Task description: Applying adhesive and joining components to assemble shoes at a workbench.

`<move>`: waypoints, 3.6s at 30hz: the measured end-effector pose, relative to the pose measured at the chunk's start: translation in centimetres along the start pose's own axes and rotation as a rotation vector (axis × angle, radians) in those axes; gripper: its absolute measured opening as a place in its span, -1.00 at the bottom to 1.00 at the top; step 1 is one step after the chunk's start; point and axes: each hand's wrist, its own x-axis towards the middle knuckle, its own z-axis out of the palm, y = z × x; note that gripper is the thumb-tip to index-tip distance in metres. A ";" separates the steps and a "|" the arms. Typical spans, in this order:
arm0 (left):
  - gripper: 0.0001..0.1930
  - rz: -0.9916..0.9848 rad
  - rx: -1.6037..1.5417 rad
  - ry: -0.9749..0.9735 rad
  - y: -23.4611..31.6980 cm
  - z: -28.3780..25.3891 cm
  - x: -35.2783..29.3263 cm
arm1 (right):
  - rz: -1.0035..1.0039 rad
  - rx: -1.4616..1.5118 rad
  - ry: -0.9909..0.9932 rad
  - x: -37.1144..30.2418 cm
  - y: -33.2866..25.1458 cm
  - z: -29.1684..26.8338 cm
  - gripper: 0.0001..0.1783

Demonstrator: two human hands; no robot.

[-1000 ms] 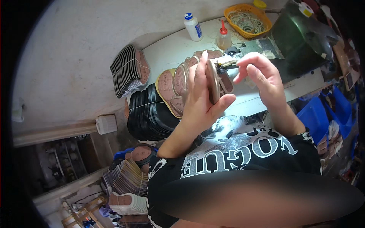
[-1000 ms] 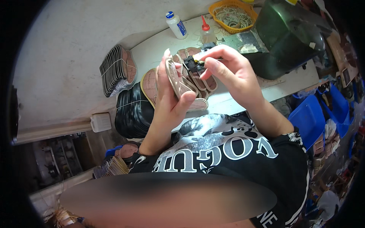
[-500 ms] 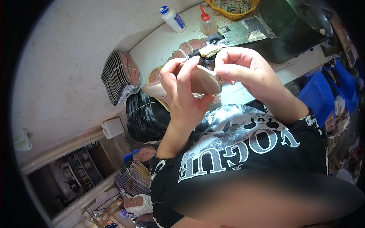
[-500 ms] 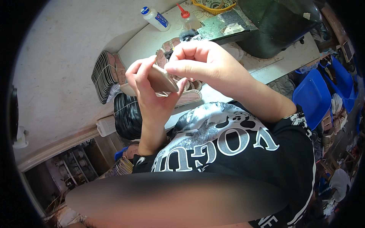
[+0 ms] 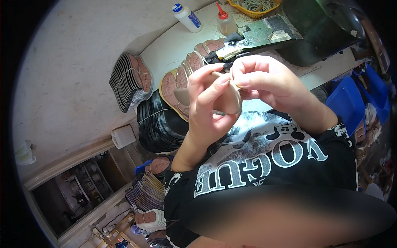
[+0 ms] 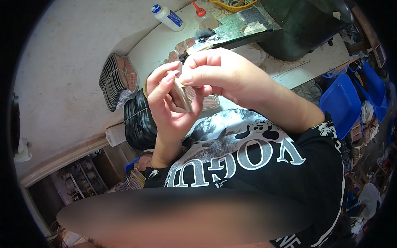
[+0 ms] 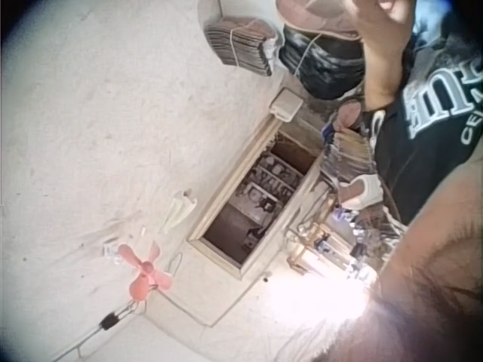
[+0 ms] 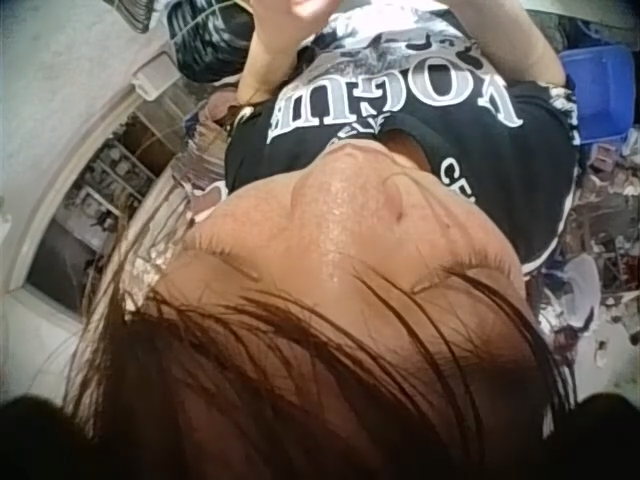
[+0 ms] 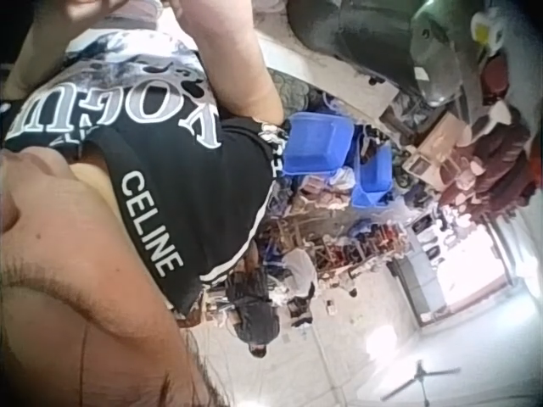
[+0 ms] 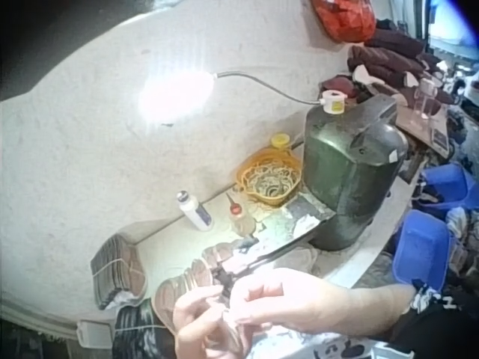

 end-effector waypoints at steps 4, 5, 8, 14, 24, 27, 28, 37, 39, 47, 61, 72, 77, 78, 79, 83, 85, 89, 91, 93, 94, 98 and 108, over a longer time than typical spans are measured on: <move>-0.34 -0.143 -0.340 -0.098 0.4 -0.8 -0.3 | -0.116 -0.301 -0.045 0.2 -2.1 -1.1 -0.84; -0.37 -0.232 -0.473 -0.129 0.3 -1.1 -0.6 | -0.189 -0.328 -0.054 0.6 -2.1 -1.1 -0.82; -0.50 -0.362 -0.724 -0.165 0.7 -1.5 -0.3 | -0.245 -0.409 -0.092 1.6 -2.6 -2.3 -0.74; -0.62 -0.553 -1.039 -0.212 1.2 -2.0 0.7 | -0.052 -0.480 -0.299 2.9 -3.0 -3.3 -0.74; -0.60 -0.620 -1.219 -0.229 0.7 -2.9 0.4 | 0.061 -0.468 -0.303 3.8 -3.8 -1.9 -0.67; -0.60 -0.634 -1.177 -0.335 0.1 -3.1 0.5 | 0.067 -0.698 -0.436 4.4 -5.1 -2.4 -0.74; -0.60 -0.697 -1.186 -0.290 0.7 -3.2 0.6 | 0.029 -0.719 -0.386 4.0 -5.0 -1.7 -0.76; -0.60 -0.802 -1.078 -0.216 1.5 -3.2 1.0 | -0.761 -1.384 0.024 2.6 -2.8 0.5 -0.82; -0.60 -0.807 -1.088 -0.217 1.4 -3.2 1.1 | -0.756 -1.310 0.034 2.5 -2.4 0.2 -0.82; -0.43 -0.799 -1.276 -0.254 0.6 -2.9 0.7 | -0.112 -0.415 -0.235 2.2 -2.7 -2.0 -0.78; -0.59 -0.836 -1.150 -0.146 2.3 -2.9 0.6 | -0.579 -1.137 -0.071 2.0 -2.5 -0.3 -0.81; -0.65 -0.787 -0.929 -0.049 2.8 -1.8 0.0 | -0.900 -1.408 0.170 1.6 -0.1 0.2 -0.83; -0.65 -0.838 -1.159 -0.070 2.7 -1.9 0.0 | -0.871 -1.436 0.153 1.1 -0.3 0.0 -0.81; -0.65 -0.837 -1.161 -0.072 2.8 -1.9 0.0 | -0.776 -1.354 0.117 0.9 -0.5 0.1 -0.80; -0.65 -0.862 -1.161 -0.050 3.0 -1.9 0.0 | -0.683 -1.270 0.081 0.7 -0.8 0.3 -0.78; -0.65 -0.782 -1.089 -0.101 2.4 -1.6 -0.4 | -0.616 -1.279 0.090 0.6 -1.0 0.7 -0.80; -0.65 -0.799 -1.074 -0.077 2.8 -1.6 -0.2 | -0.787 -1.300 0.172 1.0 -0.1 0.3 -0.81; -0.61 -0.845 -1.098 -0.075 3.1 -1.9 0.2 | -0.861 -1.363 0.151 1.4 -0.1 -0.2 -0.79; -0.59 -0.838 -1.137 -0.099 2.8 -2.1 0.1 | -0.601 -0.931 -0.017 1.2 -0.6 -0.5 -0.71; -0.54 -0.808 -1.258 -0.187 2.5 -2.4 0.1 | -0.365 -0.625 -0.049 1.2 -0.6 -0.7 -0.71; -0.54 -0.805 -1.261 -0.184 2.5 -2.5 0.2 | -0.130 -0.313 -0.068 1.2 -0.6 -0.9 -0.68; -0.52 -0.904 -1.348 -0.275 2.1 -3.0 -0.2 | 0.038 -0.332 -0.169 1.8 -1.2 -1.9 -0.69; -0.62 -0.926 -1.090 -0.198 2.0 -2.7 0.2 | -0.685 -1.322 0.091 2.1 -0.4 -0.4 -0.91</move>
